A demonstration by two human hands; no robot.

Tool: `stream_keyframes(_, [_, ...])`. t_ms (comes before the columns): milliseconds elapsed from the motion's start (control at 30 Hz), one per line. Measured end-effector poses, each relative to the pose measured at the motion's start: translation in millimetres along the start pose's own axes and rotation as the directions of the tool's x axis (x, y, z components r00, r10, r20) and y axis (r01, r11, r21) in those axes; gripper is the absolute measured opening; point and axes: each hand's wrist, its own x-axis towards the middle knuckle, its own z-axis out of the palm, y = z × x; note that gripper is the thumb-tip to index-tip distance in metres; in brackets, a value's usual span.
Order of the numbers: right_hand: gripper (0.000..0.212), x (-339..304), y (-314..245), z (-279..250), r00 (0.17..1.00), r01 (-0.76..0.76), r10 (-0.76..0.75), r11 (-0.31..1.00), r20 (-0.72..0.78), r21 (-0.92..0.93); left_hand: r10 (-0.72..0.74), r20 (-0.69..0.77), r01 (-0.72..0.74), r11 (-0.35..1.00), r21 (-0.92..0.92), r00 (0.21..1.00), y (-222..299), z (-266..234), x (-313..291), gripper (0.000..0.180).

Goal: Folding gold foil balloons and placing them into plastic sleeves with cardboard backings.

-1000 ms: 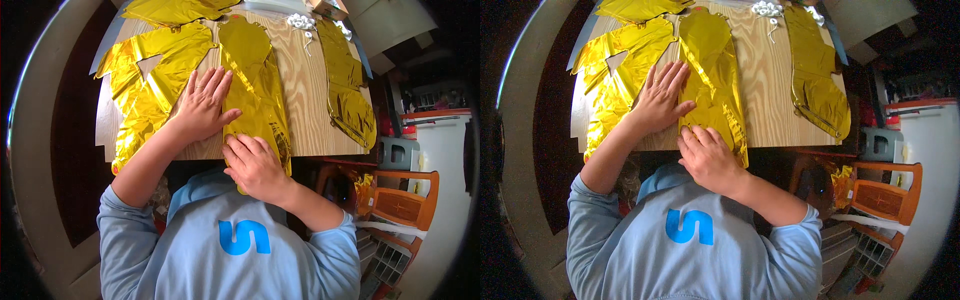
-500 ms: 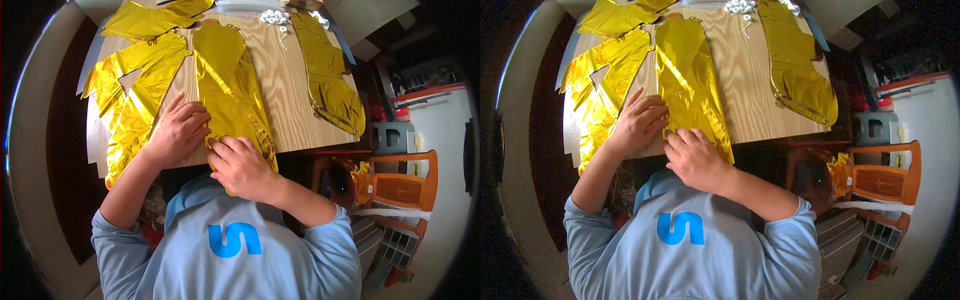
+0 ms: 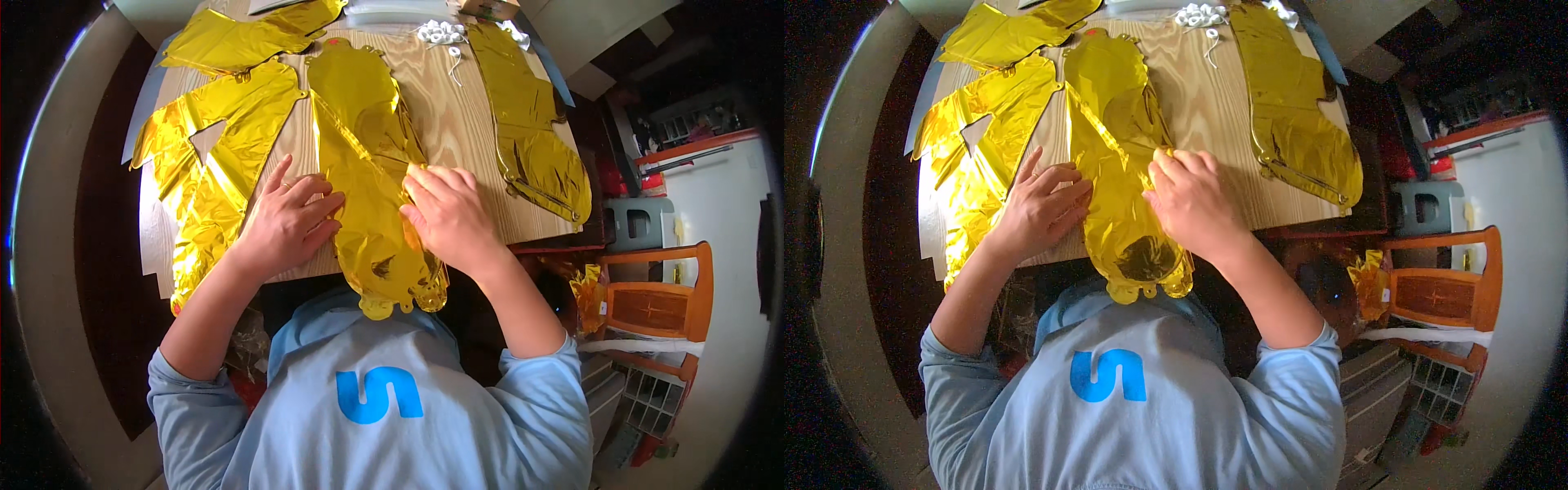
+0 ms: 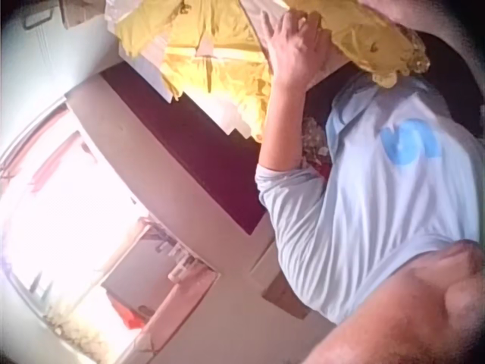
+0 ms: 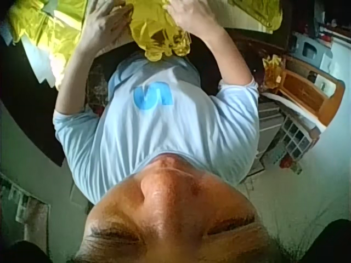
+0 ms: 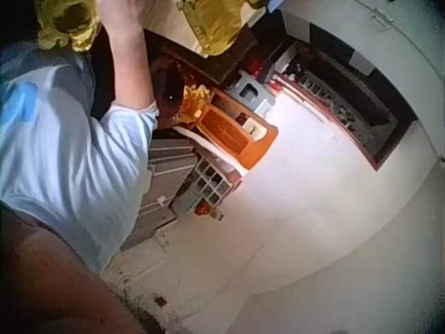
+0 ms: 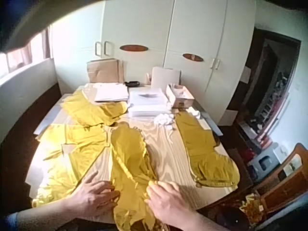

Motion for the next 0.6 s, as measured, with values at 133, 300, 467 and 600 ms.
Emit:
stream_keyframes(133, [0.035, -0.5, 5.4, -2.1, 1.0, -0.018, 0.017, 1.0, 0.013, 0.018, -0.008, 0.018, 0.008, 1.0, -0.003, 1.0, 0.8, -0.8, 0.2, 0.032])
stream_keyframes(300, [0.037, -3.1, 9.6, 3.2, 0.999, 0.031, -0.03, 0.997, -0.025, 0.072, -0.015, 0.027, 0.016, 1.0, -0.024, 1.0, 0.7, -3.0, 0.1, 0.036])
stream_keyframes(467, [0.038, 1.4, 2.9, 4.8, 0.995, 0.102, -0.102, 0.99, -0.001, 0.095, -0.063, 0.005, 0.063, 0.993, -0.095, 0.998, -1.9, -2.6, -0.8, 0.043])
stream_keyframes(600, [0.04, 3.1, 1.8, 6.0, 0.995, 0.09, -0.095, 0.986, 0.034, 0.141, -0.058, 0.017, 0.06, 0.994, -0.089, 0.998, -3.2, -3.3, -1.7, 0.045])
